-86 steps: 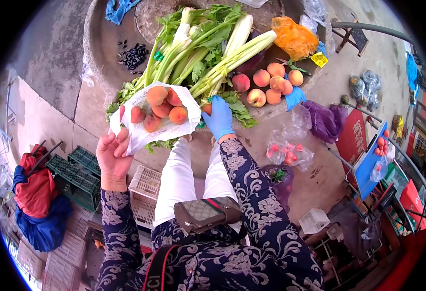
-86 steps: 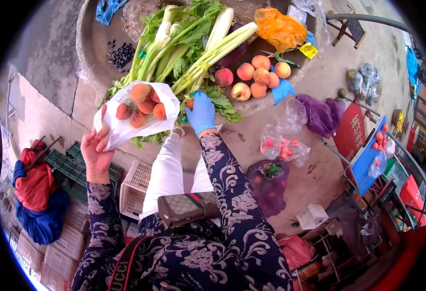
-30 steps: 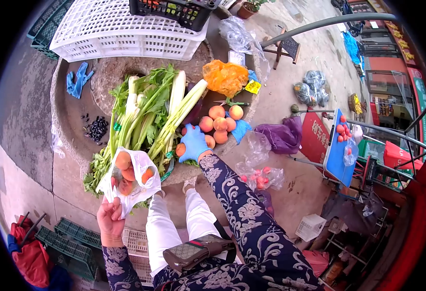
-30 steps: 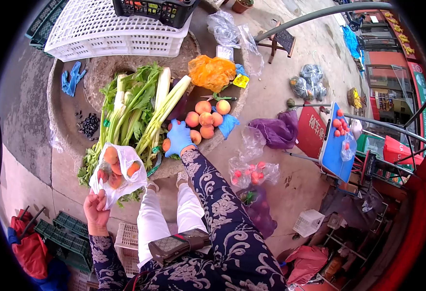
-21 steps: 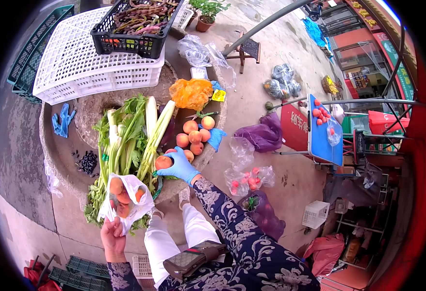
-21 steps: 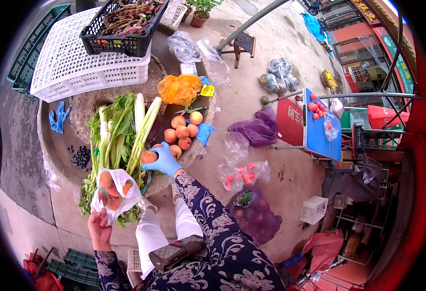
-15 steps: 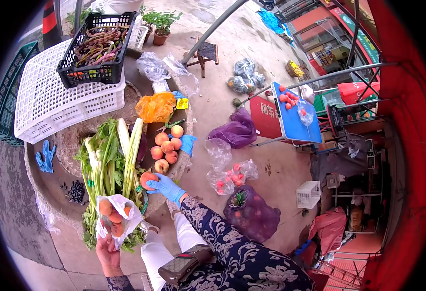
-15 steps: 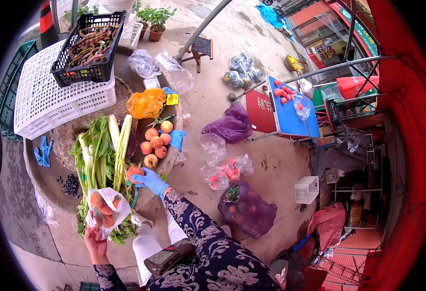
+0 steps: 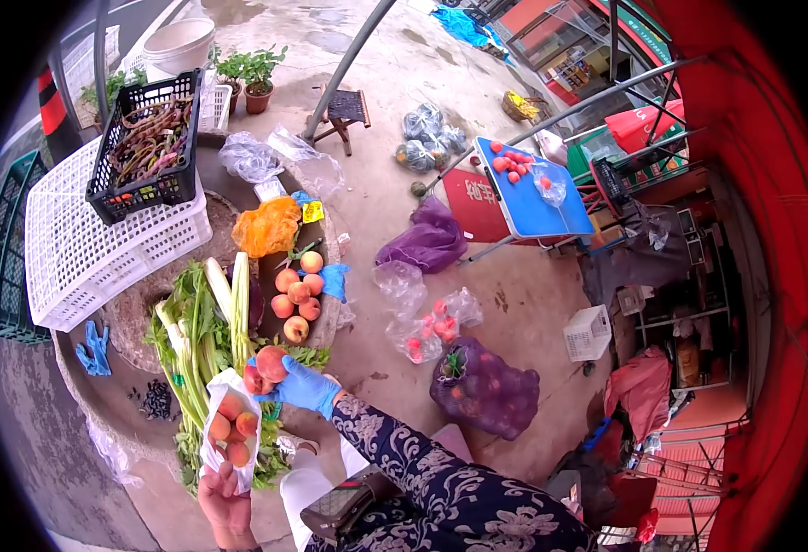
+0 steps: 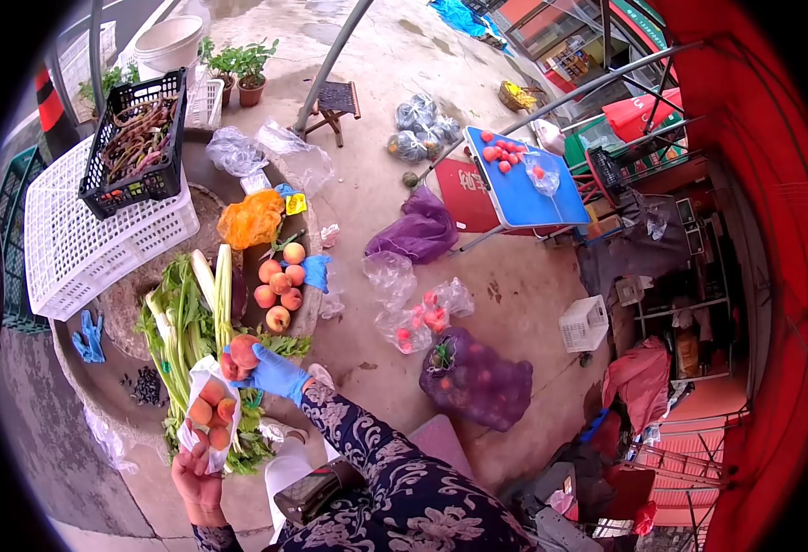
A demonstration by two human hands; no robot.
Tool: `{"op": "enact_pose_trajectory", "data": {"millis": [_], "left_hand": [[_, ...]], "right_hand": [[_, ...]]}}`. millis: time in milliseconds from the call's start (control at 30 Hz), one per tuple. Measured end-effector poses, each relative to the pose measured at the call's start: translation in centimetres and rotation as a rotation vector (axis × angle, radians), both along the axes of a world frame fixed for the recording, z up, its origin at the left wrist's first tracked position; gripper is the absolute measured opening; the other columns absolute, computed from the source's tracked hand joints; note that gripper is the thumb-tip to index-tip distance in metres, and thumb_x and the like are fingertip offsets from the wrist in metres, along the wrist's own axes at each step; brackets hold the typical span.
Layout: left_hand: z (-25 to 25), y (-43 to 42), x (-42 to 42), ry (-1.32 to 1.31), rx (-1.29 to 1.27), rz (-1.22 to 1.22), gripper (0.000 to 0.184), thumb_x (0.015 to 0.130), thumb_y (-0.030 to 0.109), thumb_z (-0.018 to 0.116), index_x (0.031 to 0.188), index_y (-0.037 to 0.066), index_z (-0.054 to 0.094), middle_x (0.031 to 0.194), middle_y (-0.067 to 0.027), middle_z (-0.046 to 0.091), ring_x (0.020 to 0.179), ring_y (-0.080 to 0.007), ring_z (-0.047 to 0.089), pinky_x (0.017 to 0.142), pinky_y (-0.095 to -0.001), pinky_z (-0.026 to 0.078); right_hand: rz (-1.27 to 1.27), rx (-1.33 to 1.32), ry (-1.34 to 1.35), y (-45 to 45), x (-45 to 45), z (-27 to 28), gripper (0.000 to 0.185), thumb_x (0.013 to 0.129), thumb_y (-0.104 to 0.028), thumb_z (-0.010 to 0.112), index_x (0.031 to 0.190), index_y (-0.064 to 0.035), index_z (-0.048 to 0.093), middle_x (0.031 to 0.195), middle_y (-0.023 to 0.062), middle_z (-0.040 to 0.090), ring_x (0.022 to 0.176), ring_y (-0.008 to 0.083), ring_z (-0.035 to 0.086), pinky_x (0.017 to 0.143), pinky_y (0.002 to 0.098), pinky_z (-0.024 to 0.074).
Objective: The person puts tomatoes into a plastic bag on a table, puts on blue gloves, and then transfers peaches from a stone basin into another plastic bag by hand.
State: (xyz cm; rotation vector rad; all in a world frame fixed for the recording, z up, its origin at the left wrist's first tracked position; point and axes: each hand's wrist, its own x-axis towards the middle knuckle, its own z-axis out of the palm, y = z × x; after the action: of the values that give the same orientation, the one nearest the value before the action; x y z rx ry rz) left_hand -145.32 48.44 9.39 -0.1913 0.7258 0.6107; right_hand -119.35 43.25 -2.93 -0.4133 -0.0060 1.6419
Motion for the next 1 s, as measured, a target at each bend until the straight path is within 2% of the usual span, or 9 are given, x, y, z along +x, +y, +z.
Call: {"op": "enact_pose_trajectory", "data": {"millis": [133, 233, 333, 400, 600, 700, 800, 833, 1000], "left_hand": [[2.4, 0.1, 3.5, -0.114, 0.004, -0.037, 0.067, 0.072, 0.004, 0.050, 0.137, 0.008, 0.036, 0.071, 0.0020, 0.038, 0.051, -0.0052, 0.034, 0.049, -0.0176, 0.032], [3.7, 0.9, 6.5, -0.247, -0.022, -0.043, 0.064, 0.070, 0.002, 0.053, 0.133, 0.006, 0.039, 0.078, 0.0010, 0.046, 0.053, -0.0056, 0.037, 0.051, -0.0156, 0.032], [2.8, 1.9, 7.5, -0.318, -0.064, 0.014, 0.066, 0.074, 0.004, 0.049, 0.138, 0.005, 0.033, 0.069, 0.0014, 0.039, 0.051, -0.0061, 0.040, 0.058, -0.0200, 0.040], [1.1, 2.4, 7.4, -0.313, -0.078, 0.043, 0.060, 0.077, 0.007, 0.051, 0.136, 0.008, 0.037, 0.073, 0.0025, 0.039, 0.051, -0.0051, 0.038, 0.057, -0.0200, 0.036], [-8.1, 1.6, 7.1, -0.171, -0.125, -0.036, 0.047, 0.080, 0.008, 0.046, 0.128, 0.007, 0.044, 0.066, 0.0041, 0.038, 0.045, -0.0046, 0.031, 0.050, -0.0187, 0.031], [-9.6, 0.8, 7.6, -0.071, -0.003, -0.110, 0.048, 0.082, 0.006, 0.044, 0.129, 0.011, 0.044, 0.067, 0.0041, 0.038, 0.046, -0.0051, 0.031, 0.050, -0.0200, 0.031], [-10.3, -0.3, 8.4, 0.037, 0.051, -0.128, 0.050, 0.082, 0.005, 0.044, 0.132, 0.013, 0.042, 0.067, 0.0040, 0.038, 0.047, -0.0052, 0.032, 0.050, -0.0211, 0.031], [-10.2, -0.9, 8.7, 0.051, 0.051, -0.126, 0.051, 0.082, 0.005, 0.044, 0.133, 0.013, 0.041, 0.067, 0.0040, 0.038, 0.047, -0.0051, 0.032, 0.050, -0.0212, 0.031], [-10.3, -3.0, 9.7, 0.167, 0.082, -0.104, 0.059, 0.081, 0.006, 0.045, 0.139, 0.012, 0.034, 0.067, 0.0041, 0.036, 0.048, -0.0049, 0.033, 0.050, -0.0194, 0.029]], "right_hand": [[0.003, 0.189, 0.167, -1.9, 2.0, -1.6, 0.098, 0.065, -0.072, 0.062, 0.134, -0.0073, 0.035, 0.132, 0.0073, 0.041, 0.122, 0.0270, 0.042, 0.104, 0.0519, 0.0348], [-0.142, -0.186, 0.149, -4.7, 3.7, 3.8, 0.101, 0.063, -0.087, 0.042, 0.129, -0.0104, 0.041, 0.136, 0.0141, 0.038, 0.124, 0.0394, 0.037, 0.099, 0.0708, 0.0243], [-0.231, -0.219, 0.191, -6.8, 5.3, 5.7, 0.093, 0.062, -0.090, 0.034, 0.113, -0.0142, 0.052, 0.136, 0.0188, 0.038, 0.124, 0.0476, 0.033, 0.097, 0.0760, 0.0210], [-0.230, -0.262, 0.183, -8.3, 6.4, 4.9, 0.088, 0.063, -0.089, 0.036, 0.102, -0.0130, 0.057, 0.136, 0.0226, 0.037, 0.118, 0.0490, 0.040, 0.096, 0.0747, 0.0246], [-0.138, -0.379, 0.175, -9.5, 9.3, 0.2, 0.096, 0.062, -0.089, 0.039, 0.097, -0.0017, 0.060, 0.135, 0.0341, 0.033, 0.116, 0.0547, 0.040, 0.096, 0.0699, 0.0282], [0.199, -0.204, 0.041, -7.7, 10.2, 0.7, 0.093, 0.069, -0.086, 0.036, 0.101, -0.0016, 0.059, 0.125, 0.0321, 0.046, 0.105, 0.0495, 0.052, 0.090, 0.0652, 0.0393], [0.406, -0.369, -0.311, -5.8, 8.6, -0.9, 0.089, 0.076, -0.081, 0.032, 0.110, -0.0032, 0.056, 0.112, 0.0264, 0.058, 0.088, 0.0393, 0.062, 0.081, 0.0569, 0.0492], [0.515, -0.408, -0.338, -4.5, 7.8, -0.8, 0.083, 0.081, -0.076, 0.034, 0.120, -0.0037, 0.050, 0.098, 0.0182, 0.064, 0.079, 0.0301, 0.065, 0.069, 0.0476, 0.0552], [0.746, -0.697, -0.423, -0.5, 2.8, -1.5, 0.081, 0.081, -0.073, 0.043, 0.119, -0.0022, 0.050, 0.089, 0.0144, 0.062, 0.073, 0.0281, 0.065, 0.053, 0.0417, 0.0550]]}}
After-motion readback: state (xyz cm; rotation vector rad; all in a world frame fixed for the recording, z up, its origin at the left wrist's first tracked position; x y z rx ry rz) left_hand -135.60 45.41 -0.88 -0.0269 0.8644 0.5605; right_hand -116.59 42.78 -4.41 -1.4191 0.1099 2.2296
